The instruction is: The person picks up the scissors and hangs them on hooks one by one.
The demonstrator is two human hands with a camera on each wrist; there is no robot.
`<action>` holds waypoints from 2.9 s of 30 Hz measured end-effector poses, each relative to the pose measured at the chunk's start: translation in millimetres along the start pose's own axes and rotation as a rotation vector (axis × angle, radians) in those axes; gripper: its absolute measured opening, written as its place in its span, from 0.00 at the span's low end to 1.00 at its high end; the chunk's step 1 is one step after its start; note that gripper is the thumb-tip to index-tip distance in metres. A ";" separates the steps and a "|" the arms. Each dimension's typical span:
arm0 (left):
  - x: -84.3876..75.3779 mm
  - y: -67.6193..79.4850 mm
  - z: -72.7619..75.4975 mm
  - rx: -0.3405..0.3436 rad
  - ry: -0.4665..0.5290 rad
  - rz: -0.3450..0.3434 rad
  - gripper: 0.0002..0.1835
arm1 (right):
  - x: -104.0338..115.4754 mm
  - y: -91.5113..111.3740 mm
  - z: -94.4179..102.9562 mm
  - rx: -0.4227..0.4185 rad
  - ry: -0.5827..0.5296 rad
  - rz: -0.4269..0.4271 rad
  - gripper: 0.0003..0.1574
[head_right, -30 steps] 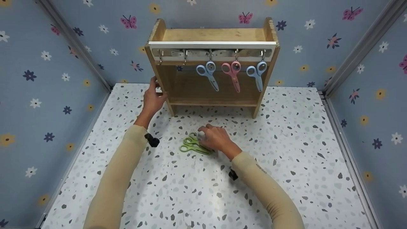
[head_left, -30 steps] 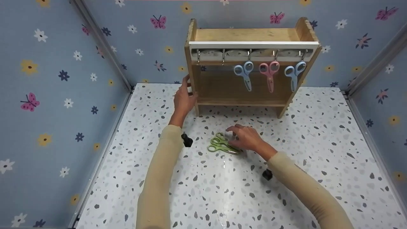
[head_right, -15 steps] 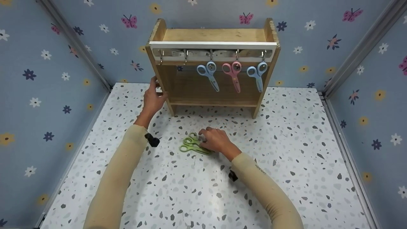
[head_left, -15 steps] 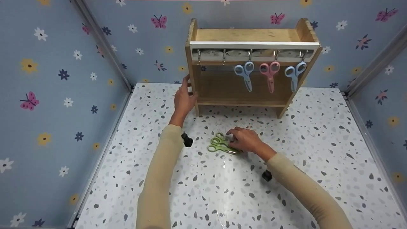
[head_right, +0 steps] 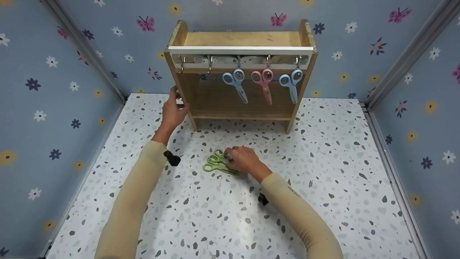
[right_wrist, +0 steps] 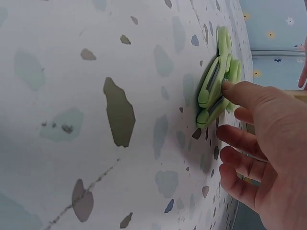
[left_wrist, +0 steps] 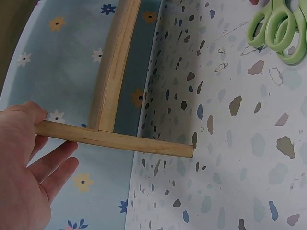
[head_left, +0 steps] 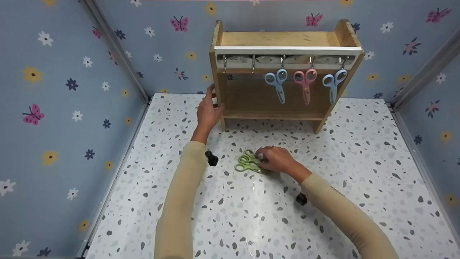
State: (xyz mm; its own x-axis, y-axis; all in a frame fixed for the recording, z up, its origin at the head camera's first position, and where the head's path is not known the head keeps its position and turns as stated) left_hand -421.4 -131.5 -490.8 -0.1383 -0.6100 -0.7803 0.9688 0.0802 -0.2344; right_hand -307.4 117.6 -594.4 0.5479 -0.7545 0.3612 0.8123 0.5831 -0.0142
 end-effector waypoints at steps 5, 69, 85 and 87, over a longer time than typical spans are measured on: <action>1.4 0.0 -1.0 0.010 0.005 0.010 0.41 | 0.2 -0.9 -3.1 0.024 0.006 0.003 0.20; 2.3 -2.1 -1.3 -0.001 0.007 0.002 0.41 | -8.0 -0.6 -3.7 0.031 -0.084 -0.081 0.12; 1.7 -1.3 -0.2 0.008 0.020 0.002 0.41 | -6.2 0.5 -1.1 0.058 -0.095 -0.047 0.07; 1.8 -0.9 -0.1 0.010 0.019 0.005 0.41 | -4.1 1.0 0.0 0.054 -0.097 -0.022 0.06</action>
State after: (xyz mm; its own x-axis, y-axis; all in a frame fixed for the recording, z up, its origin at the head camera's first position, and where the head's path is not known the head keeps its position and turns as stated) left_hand -422.5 -132.6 -492.1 -0.1373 -0.5944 -0.7924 0.9715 0.0752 -0.2247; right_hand -308.9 121.3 -595.8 0.5065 -0.7360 0.4493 0.8102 0.5845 0.0441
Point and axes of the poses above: each hand's wrist, its own y-axis away from the middle knuckle, its own z-axis out of the back of the hand, x = y × z, the point moved 8 cm from there along -y, towards the middle knuckle, and after that the axes turned 2 degrees about -x, right-handed, at the moved point
